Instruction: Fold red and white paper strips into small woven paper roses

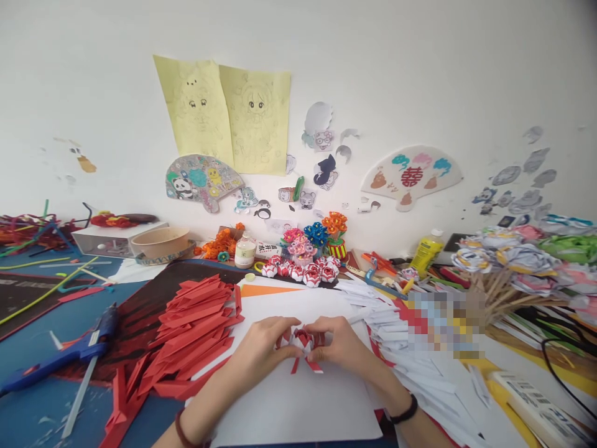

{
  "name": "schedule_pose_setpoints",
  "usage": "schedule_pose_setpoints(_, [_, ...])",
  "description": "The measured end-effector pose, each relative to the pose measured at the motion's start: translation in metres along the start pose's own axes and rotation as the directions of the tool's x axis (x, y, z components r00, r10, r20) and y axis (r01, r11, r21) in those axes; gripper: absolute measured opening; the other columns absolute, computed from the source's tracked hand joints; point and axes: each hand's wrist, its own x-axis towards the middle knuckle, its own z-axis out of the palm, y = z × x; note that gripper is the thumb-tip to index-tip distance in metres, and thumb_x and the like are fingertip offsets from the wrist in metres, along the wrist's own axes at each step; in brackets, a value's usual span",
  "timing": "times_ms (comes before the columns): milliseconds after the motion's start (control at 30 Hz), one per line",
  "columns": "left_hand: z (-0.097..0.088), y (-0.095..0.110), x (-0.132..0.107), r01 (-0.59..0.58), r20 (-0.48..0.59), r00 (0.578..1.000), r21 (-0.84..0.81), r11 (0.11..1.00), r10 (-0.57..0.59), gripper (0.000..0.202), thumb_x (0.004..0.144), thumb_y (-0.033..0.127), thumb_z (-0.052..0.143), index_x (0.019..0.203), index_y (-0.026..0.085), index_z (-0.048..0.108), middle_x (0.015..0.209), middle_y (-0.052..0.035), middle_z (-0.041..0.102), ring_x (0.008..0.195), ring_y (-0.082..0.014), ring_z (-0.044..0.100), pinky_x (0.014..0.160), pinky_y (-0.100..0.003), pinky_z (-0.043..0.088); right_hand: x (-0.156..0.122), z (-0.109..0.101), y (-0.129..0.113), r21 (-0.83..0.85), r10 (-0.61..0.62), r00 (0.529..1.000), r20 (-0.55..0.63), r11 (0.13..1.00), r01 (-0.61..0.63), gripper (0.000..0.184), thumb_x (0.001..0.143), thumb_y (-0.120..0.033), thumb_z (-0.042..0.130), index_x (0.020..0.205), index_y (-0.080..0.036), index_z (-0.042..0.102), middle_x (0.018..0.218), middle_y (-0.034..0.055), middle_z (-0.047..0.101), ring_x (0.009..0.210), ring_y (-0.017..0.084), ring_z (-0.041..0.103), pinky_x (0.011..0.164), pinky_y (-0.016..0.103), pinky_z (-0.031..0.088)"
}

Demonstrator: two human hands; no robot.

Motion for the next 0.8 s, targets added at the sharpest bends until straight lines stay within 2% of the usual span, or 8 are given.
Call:
schedule_pose_setpoints(133, [0.001,0.003,-0.002,-0.045,-0.02,0.999,0.06,0.997,0.046,0.038,0.079,0.034,0.071,0.113,0.025,0.058,0.083,0.0014,0.064,0.072,-0.0137,0.057,0.067,-0.024,0.044,0.001,0.002,-0.005,-0.139,-0.071,0.996,-0.046,0.988,0.064,0.031,0.061,-0.032,0.086,0.088,-0.022,0.076,0.068,-0.0005,0.062,0.067,0.017,0.055,0.063,0.027,0.042])
schedule_pose_setpoints(233, [0.004,0.004,-0.001,-0.073,-0.039,0.996,0.119,0.99,0.078,0.036,0.08,0.03,0.071,0.112,0.023,0.058,0.085,-0.0003,0.065,0.076,-0.0156,0.059,0.069,-0.026,0.045,0.003,0.004,-0.004,-0.216,-0.102,0.988,-0.114,0.973,0.075,0.036,0.054,-0.026,0.09,0.087,-0.021,0.075,0.068,-0.0006,0.061,0.07,0.018,0.056,0.065,0.028,0.043])
schedule_pose_setpoints(367, [0.005,0.001,0.002,-0.035,-0.083,0.995,0.185,0.982,0.051,0.039,0.075,0.03,0.075,0.11,0.021,0.059,0.09,-0.0024,0.066,0.079,-0.0186,0.06,0.07,-0.029,0.046,0.002,0.006,-0.001,-0.209,-0.079,0.986,-0.149,0.977,0.047,0.045,0.055,-0.021,0.089,0.097,-0.02,0.071,0.081,0.0009,0.065,0.076,0.018,0.059,0.07,0.028,0.047])
schedule_pose_setpoints(467, [0.005,-0.001,0.003,-0.02,-0.112,0.993,0.221,0.975,0.046,0.034,0.074,0.034,0.076,0.102,0.021,0.062,0.09,-0.0028,0.067,0.08,-0.0202,0.06,0.07,-0.031,0.046,0.001,0.008,0.0,-0.188,-0.064,0.986,-0.153,0.982,0.034,0.044,0.059,-0.02,0.087,0.098,-0.021,0.067,0.084,-0.0003,0.064,0.076,0.017,0.059,0.07,0.027,0.047])
schedule_pose_setpoints(633, [0.006,-0.005,0.002,-0.119,-0.112,0.984,0.177,0.977,0.14,0.025,0.078,0.03,0.073,0.099,0.02,0.062,0.088,-0.0027,0.067,0.081,-0.0191,0.058,0.071,-0.031,0.046,-0.001,0.014,0.001,-0.231,-0.086,0.976,-0.201,0.972,0.038,0.037,0.061,-0.016,0.084,0.091,-0.021,0.063,0.078,-0.0033,0.06,0.072,0.015,0.057,0.067,0.026,0.045])
schedule_pose_setpoints(800, [0.008,-0.003,0.0,-0.179,-0.119,0.973,0.167,0.97,0.2,0.011,0.086,0.021,0.062,0.096,0.019,0.063,0.079,-0.0029,0.063,0.076,-0.018,0.053,0.066,-0.029,0.042,-0.002,0.02,0.003,-0.277,-0.136,0.96,-0.245,0.959,0.065,0.033,0.064,-0.01,0.08,0.088,-0.02,0.061,0.078,-0.0031,0.059,0.072,0.015,0.056,0.066,0.026,0.044])
